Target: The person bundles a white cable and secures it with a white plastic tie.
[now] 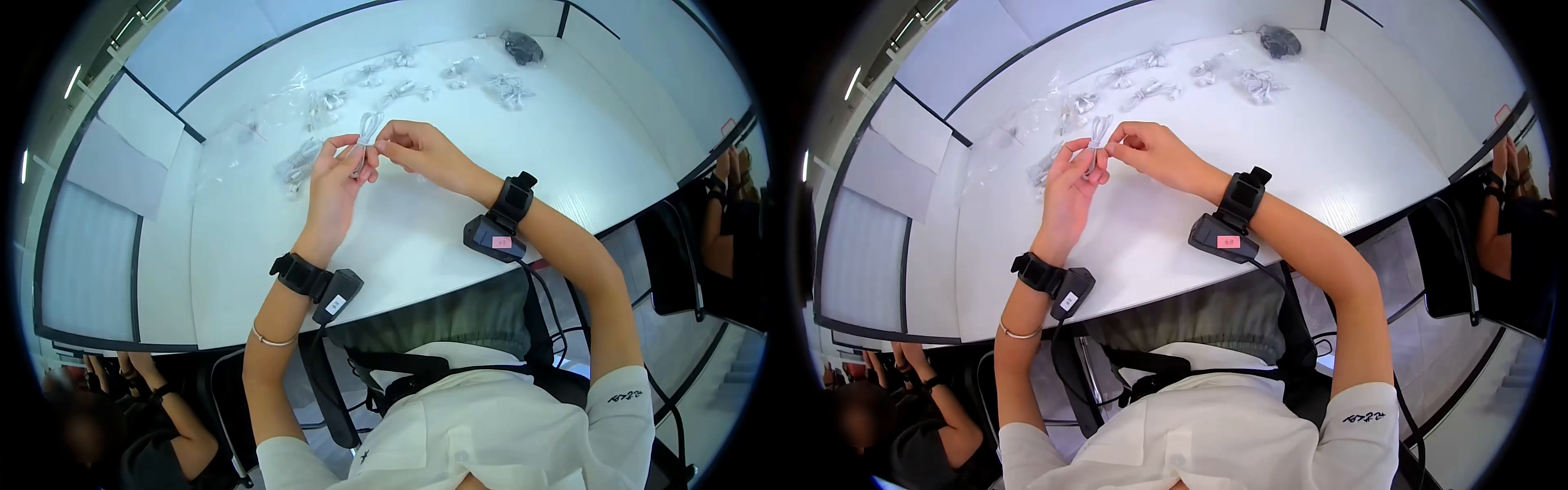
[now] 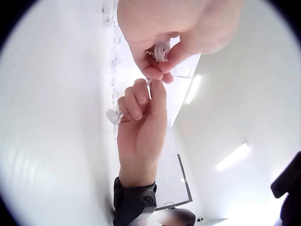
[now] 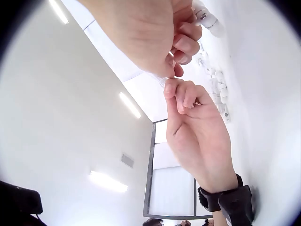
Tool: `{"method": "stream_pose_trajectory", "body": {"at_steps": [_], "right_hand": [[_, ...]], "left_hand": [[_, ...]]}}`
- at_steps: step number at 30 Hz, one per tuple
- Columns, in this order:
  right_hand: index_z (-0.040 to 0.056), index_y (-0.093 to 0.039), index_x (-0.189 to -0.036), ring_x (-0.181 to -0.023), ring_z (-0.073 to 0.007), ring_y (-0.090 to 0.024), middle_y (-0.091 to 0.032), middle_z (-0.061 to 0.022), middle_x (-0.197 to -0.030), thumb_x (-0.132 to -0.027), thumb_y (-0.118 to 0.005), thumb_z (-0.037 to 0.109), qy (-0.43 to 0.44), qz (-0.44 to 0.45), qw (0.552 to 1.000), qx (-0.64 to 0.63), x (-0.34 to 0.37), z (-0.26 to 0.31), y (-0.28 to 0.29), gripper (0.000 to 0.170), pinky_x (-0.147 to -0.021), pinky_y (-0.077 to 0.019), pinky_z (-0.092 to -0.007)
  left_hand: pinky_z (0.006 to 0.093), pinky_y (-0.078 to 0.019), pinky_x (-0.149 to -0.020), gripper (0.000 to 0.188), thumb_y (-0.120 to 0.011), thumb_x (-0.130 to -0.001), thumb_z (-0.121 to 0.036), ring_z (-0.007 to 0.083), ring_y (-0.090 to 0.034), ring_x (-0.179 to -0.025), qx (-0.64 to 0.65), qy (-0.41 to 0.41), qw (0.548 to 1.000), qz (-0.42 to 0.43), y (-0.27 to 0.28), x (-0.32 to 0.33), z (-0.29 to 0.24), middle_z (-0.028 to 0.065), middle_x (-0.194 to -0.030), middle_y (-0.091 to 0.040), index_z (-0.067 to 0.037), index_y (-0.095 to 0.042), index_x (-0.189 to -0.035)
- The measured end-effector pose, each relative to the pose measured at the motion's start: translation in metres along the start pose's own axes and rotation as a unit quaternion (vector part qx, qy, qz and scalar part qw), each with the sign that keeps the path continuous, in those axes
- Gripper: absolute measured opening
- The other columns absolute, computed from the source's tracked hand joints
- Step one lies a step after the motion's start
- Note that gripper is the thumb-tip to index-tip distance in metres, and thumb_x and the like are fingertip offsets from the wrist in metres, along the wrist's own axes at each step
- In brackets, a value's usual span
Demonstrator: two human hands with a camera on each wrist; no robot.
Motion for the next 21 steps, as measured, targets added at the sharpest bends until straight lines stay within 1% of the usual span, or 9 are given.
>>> {"method": "stream_pose_trajectory", "body": {"at_steps": [1,4,7,10,13,16,19,21], "right_hand": [[0.0057,-0.056,-0.09,-0.062,-0.0025,-0.039,-0.05,0.0057,-0.068,-0.091,-0.051,0.022,-0.005,0.009,1.0,-0.001,0.001,-0.003,-0.001,0.017,-0.053,-0.0313,-0.0201],[0.0018,-0.059,-0.086,-0.059,-0.0052,-0.038,-0.048,0.0022,-0.062,-0.089,-0.053,0.021,0.05,-0.016,0.997,-0.055,-0.001,0.003,0.0,0.02,-0.053,-0.0304,-0.0237],[0.0017,-0.06,-0.088,-0.062,-0.0053,-0.038,-0.048,0.0018,-0.064,-0.089,-0.053,0.023,0.021,-0.026,0.999,-0.038,0.003,0.008,0.004,0.022,-0.056,-0.0312,-0.0232],[0.0018,-0.061,-0.089,-0.063,-0.0055,-0.038,-0.048,0.0025,-0.066,-0.089,-0.054,0.025,0.006,-0.017,1.0,-0.007,0.001,0.003,0.002,0.024,-0.056,-0.0315,-0.0225],[0.0021,-0.061,-0.088,-0.062,-0.0057,-0.037,-0.047,0.0029,-0.065,-0.089,-0.055,0.025,0.016,-0.022,1.0,-0.004,0.0,0.002,0.003,0.024,-0.057,-0.0318,-0.0223],[0.0029,-0.061,-0.087,-0.06,-0.0055,-0.038,-0.047,0.0026,-0.064,-0.089,-0.055,0.024,0.029,-0.02,0.999,-0.033,-0.001,0.001,-0.001,0.022,-0.055,-0.0323,-0.0224],[0.0038,-0.061,-0.086,-0.057,-0.0055,-0.04,-0.049,0.0018,-0.063,-0.089,-0.056,0.022,0.009,-0.003,1.0,-0.028,0.002,0.005,-0.004,0.019,-0.053,-0.0337,-0.0224],[0.0042,-0.06,-0.088,-0.056,-0.0048,-0.041,-0.053,0.0021,-0.065,-0.09,-0.056,0.022,0.016,0.003,1.0,-0.02,0.003,0.006,-0.005,0.018,-0.053,-0.0341,-0.0206]], "left_hand": [[0.0277,-0.039,-0.069,0.023,-0.048,-0.092,-0.013,0.0102,-0.041,-0.067,-0.007,0.006,1.0,0.003,-0.001,0.001,0.0,0.0049,-0.08,-0.052,-0.002,-0.042,-0.111],[0.0277,-0.0387,-0.069,0.02,-0.047,-0.092,-0.012,0.0099,-0.041,-0.067,-0.01,0.015,1.0,0.016,-0.001,0.001,0.002,0.0053,-0.081,-0.053,-0.003,-0.045,-0.11],[0.0257,-0.0363,-0.065,0.017,-0.047,-0.092,-0.012,0.0089,-0.039,-0.065,-0.012,0.0,1.0,0.005,0.0,0.001,0.0,0.004,-0.079,-0.051,-0.004,-0.046,-0.107],[0.0238,-0.0324,-0.062,0.015,-0.047,-0.092,-0.012,0.0079,-0.035,-0.063,-0.011,-0.01,1.0,0.01,0.002,0.001,-0.001,0.002,-0.076,-0.048,-0.005,-0.046,-0.105],[0.023,-0.0299,-0.059,0.014,-0.049,-0.092,-0.014,0.0075,-0.032,-0.062,-0.006,-0.02,1.0,-0.023,0.006,0.0,-0.002,0.0004,-0.073,-0.045,-0.006,-0.046,-0.103],[0.0232,-0.0304,-0.06,0.015,-0.049,-0.092,-0.015,0.0076,-0.033,-0.062,0.004,-0.014,0.999,-0.036,0.009,0.001,-0.002,0.0002,-0.072,-0.044,-0.006,-0.046,-0.103],[0.0234,-0.0306,-0.06,0.015,-0.05,-0.092,-0.016,0.0077,-0.033,-0.062,0.007,-0.019,0.999,-0.047,0.01,0.001,-0.003,0.0003,-0.072,-0.044,-0.006,-0.046,-0.103],[0.0234,-0.0307,-0.059,0.015,-0.05,-0.092,-0.015,0.0077,-0.033,-0.062,0.014,-0.021,0.999,-0.046,0.011,0.001,-0.002,0.0002,-0.071,-0.043,-0.006,-0.046,-0.103]]}}
Point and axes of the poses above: each hand's wrist, its own x-axis away from the middle knuckle, its own y-axis out of the back of the hand, z = x × y, the point moved 10 cm from there along -x, towards the middle knuckle
